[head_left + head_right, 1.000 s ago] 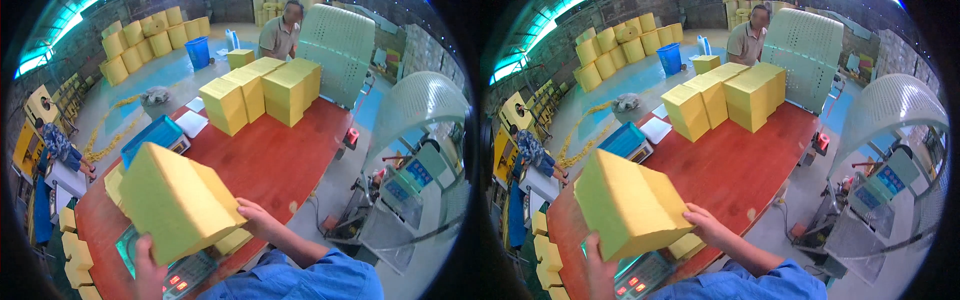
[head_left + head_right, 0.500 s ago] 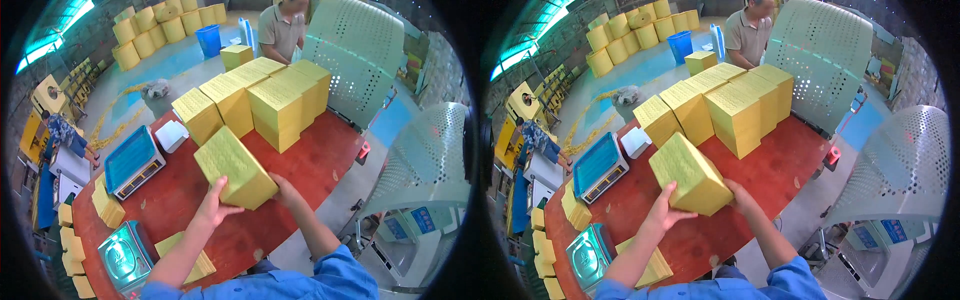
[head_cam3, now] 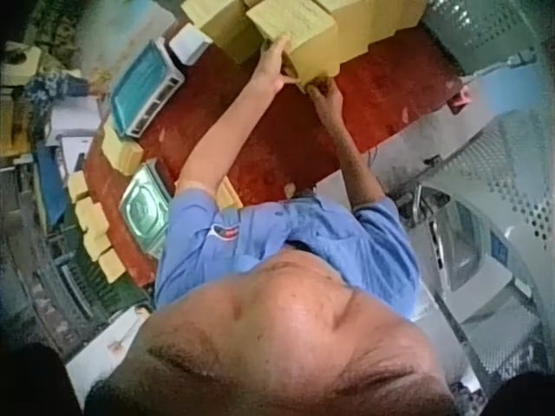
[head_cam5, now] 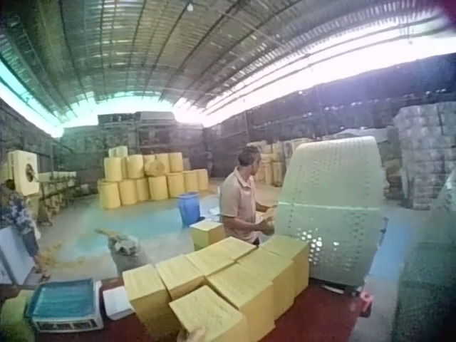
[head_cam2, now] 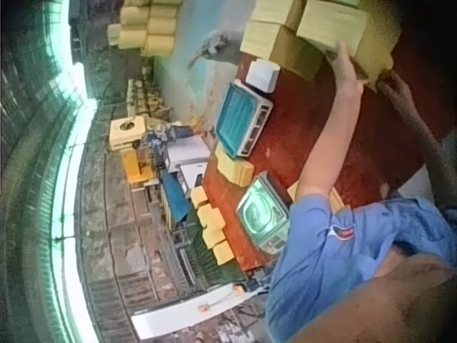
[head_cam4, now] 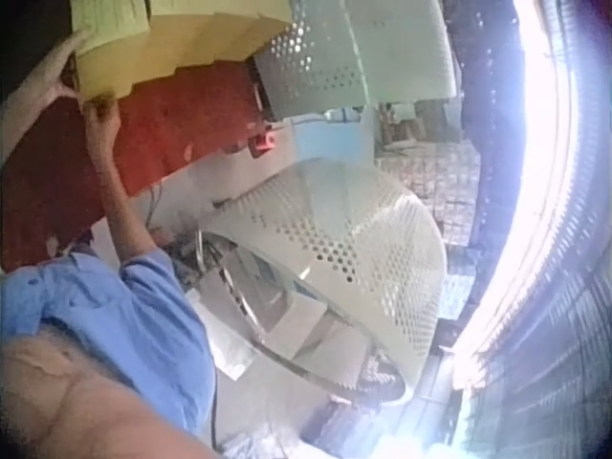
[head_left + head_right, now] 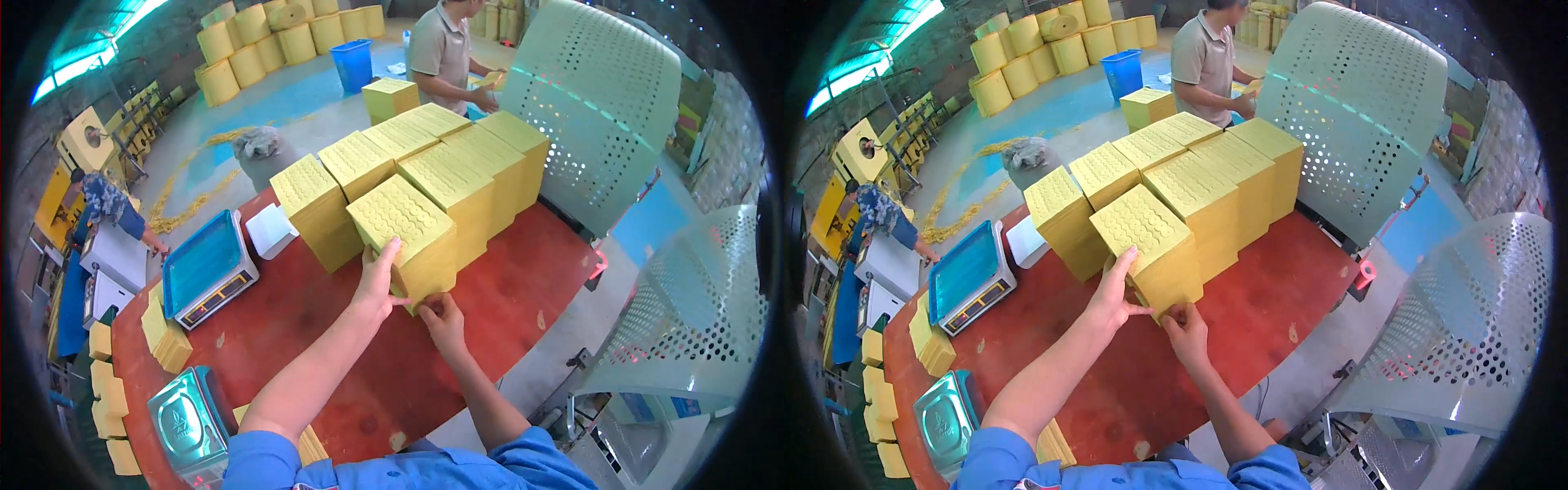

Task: The recorder weighs stacks of yellow paper products on a digital scale and then uses a machine to band them together for packaging.

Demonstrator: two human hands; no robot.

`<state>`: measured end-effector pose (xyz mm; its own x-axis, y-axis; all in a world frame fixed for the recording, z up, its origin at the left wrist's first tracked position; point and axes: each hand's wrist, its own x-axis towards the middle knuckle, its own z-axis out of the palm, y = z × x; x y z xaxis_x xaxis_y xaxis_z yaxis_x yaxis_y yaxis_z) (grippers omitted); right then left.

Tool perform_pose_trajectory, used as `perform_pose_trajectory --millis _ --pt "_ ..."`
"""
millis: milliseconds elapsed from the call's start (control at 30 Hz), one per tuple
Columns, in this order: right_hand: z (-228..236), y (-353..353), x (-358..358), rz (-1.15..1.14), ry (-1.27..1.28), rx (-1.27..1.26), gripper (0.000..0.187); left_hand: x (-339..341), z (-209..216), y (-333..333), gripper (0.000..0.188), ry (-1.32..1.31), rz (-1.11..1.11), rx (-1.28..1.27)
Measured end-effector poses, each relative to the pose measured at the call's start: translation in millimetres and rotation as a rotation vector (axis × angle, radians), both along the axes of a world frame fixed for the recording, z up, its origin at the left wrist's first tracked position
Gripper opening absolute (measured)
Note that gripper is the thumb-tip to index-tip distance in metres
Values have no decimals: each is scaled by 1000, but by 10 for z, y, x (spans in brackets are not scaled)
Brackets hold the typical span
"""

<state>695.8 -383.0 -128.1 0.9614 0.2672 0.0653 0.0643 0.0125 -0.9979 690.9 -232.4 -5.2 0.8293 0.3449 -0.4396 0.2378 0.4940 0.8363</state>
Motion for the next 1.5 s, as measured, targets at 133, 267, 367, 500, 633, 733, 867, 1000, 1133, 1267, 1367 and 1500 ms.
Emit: perform_pose_trajectory --millis 133,267,367,500,633,733,867,1000,1133,1267,1367,1500 --pt "13 205 157 -34 -42 -26 19 127 12 164 95 -3 3 35" --pt "-9 281 281 -21 -29 -104 18 204 75 195 93 7 -19 82" --pt "-51 275 342 -28 -57 -137 17 221 103 185 87 15 -37 113" --pt "-14 200 263 15 34 32 17 87 73 192 90 12 -107 94" --pt "773 269 -207 162 23 229 15 -487 174 102 78 -166 -14 193" --pt "1480 326 -771 236 -95 244 13 -1099 327 -65 57 -495 127 229" --pt "1831 475 -1505 420 -206 253 15 -2218 688 -59 42 -614 301 636" --pt "1812 1026 -2419 863 -141 372 17 -3841 828 222 30 -309 563 985" --pt "1653 1525 -3456 1307 14 379 19 -5376 549 129 20 -145 1114 915" --pt "1638 1849 -4582 1488 95 351 20 -6677 393 -73 20 -24 1407 915" --pt "1595 2170 -5513 1557 68 385 20 -7600 298 -24 19 -13 1515 937" --pt "1437 2667 -6732 1605 230 367 19 -8567 173 243 17 120 1626 913"
